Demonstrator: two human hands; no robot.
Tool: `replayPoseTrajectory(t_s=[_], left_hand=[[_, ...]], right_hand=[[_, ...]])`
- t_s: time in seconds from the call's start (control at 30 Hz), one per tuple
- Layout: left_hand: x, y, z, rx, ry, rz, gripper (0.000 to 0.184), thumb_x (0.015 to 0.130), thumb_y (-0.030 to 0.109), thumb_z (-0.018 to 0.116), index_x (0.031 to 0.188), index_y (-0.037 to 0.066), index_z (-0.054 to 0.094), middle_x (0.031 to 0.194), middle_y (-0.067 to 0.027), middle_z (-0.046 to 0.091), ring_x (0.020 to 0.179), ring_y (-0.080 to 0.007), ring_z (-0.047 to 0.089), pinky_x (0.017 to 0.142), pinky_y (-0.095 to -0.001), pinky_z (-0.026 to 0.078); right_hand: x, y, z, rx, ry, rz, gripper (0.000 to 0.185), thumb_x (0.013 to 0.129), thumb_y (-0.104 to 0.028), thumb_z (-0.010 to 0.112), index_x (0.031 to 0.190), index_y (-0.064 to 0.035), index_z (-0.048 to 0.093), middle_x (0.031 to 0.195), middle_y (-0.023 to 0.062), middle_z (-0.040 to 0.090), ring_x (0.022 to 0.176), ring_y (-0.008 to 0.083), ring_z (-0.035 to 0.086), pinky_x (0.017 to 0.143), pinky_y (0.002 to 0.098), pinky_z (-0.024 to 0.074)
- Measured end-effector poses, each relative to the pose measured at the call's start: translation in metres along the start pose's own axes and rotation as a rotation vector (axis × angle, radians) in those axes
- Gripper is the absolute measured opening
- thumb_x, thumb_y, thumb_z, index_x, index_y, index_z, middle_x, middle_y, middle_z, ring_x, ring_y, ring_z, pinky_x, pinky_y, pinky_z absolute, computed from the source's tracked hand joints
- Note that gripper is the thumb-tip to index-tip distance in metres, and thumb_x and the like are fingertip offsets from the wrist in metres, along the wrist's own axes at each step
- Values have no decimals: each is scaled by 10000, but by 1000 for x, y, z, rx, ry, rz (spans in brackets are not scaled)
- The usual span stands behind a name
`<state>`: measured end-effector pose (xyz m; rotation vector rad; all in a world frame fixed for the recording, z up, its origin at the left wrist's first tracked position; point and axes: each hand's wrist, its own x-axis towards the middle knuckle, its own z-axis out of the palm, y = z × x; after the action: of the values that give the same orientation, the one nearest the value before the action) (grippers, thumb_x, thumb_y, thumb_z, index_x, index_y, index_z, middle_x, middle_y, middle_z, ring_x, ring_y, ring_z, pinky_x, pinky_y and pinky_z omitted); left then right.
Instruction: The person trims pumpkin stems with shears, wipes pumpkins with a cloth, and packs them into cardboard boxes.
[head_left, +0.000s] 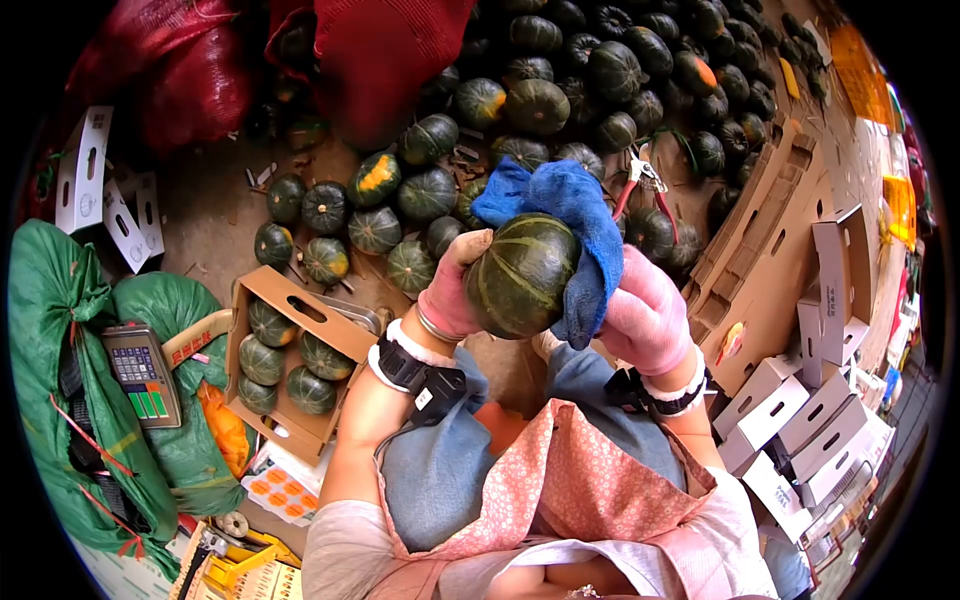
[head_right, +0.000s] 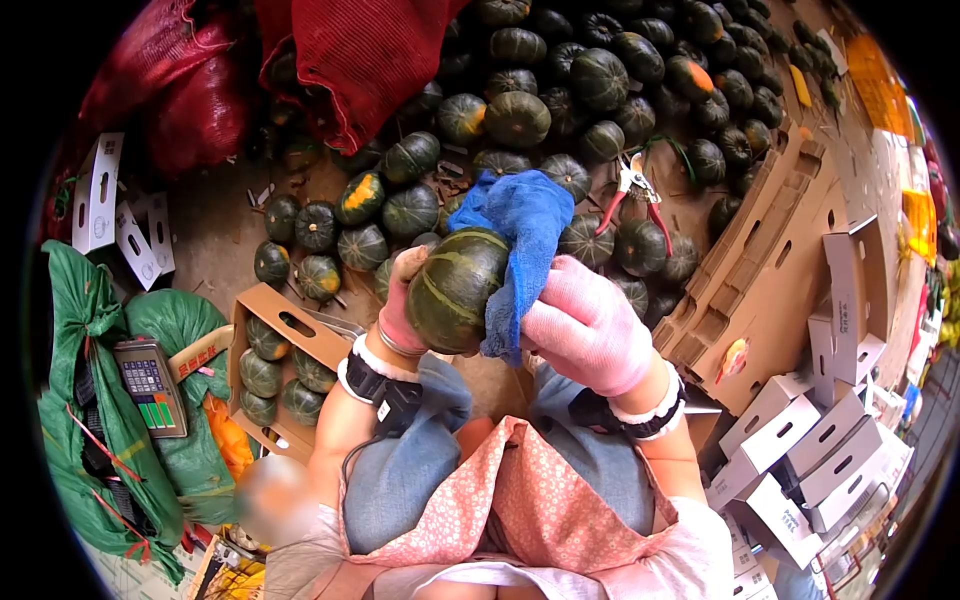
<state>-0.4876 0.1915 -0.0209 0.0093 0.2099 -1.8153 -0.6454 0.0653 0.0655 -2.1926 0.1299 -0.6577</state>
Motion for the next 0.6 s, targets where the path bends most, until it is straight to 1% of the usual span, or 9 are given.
replayPoseTrajectory(t_s=[0.07, 0.1, 0.2, 0.27, 0.4, 0.5, 0.6], left_hand=[[1, 1, -2, -32, -59, -32, 614, 884, 461, 421, 1304, 15, 457, 1264, -160, 545, 1145, -275, 544, 1007, -420, 412], [2, 2, -3, -47, -89, -48, 615, 885, 464, 418, 1305, 16, 457, 1265, -160, 544, 1146, -276, 543, 1007, -421, 411], [3, 3, -3, -14, -130, -51, 609, 885, 461, 423, 1302, 18, 462, 1263, -159, 547, 1151, -277, 539, 1003, -424, 414], [3, 3, -2, -30, -89, -35, 604, 883, 455, 431, 1298, 18, 467, 1262, -160, 549, 1144, -278, 545, 1000, -425, 417], [-1, 1, -3, -1, -27, -31, 601, 878, 452, 450, 1293, 19, 475, 1261, -161, 551, 1141, -280, 548, 996, -428, 422], [-4, -3, -7, -180, -5, -32, 739, 823, 564, 444, 1313, 10, 448, 1254, -218, 540, 1088, -361, 573, 928, -501, 471], [-3, -3, -6, -202, 17, -21, 749, 822, 574, 449, 1318, 13, 443, 1263, -218, 534, 1090, -368, 570, 929, -505, 468]], right_hand=[[0, 1, 3, -20, 71, -53, 341, 613, 29, 686, 942, -24, 618, 885, 111, 593, 760, 307, 593, 618, 339, 491], [-1, 2, 1, -43, 47, -79, 293, 656, 17, 687, 938, -4, 614, 937, 129, 592, 764, 291, 596, 626, 336, 491], [-7, -1, 3, 35, 57, 14, 225, 716, 13, 668, 931, 20, 605, 990, 143, 579, 788, 262, 595, 638, 338, 491], [-7, -2, 3, 44, 52, 41, 191, 749, 1, 647, 932, 27, 602, 1003, 143, 574, 797, 246, 591, 649, 334, 489], [1, -2, 2, 50, 38, 5, 172, 782, -22, 611, 945, 32, 601, 1002, 135, 573, 801, 231, 583, 663, 326, 482], [2, -2, 3, 48, 48, -26, 167, 807, -40, 583, 955, 35, 601, 1002, 129, 572, 804, 219, 578, 673, 320, 476], [2, -3, 4, 59, 53, -41, 169, 832, -57, 556, 965, 38, 600, 1001, 123, 571, 807, 207, 572, 684, 314, 471]])
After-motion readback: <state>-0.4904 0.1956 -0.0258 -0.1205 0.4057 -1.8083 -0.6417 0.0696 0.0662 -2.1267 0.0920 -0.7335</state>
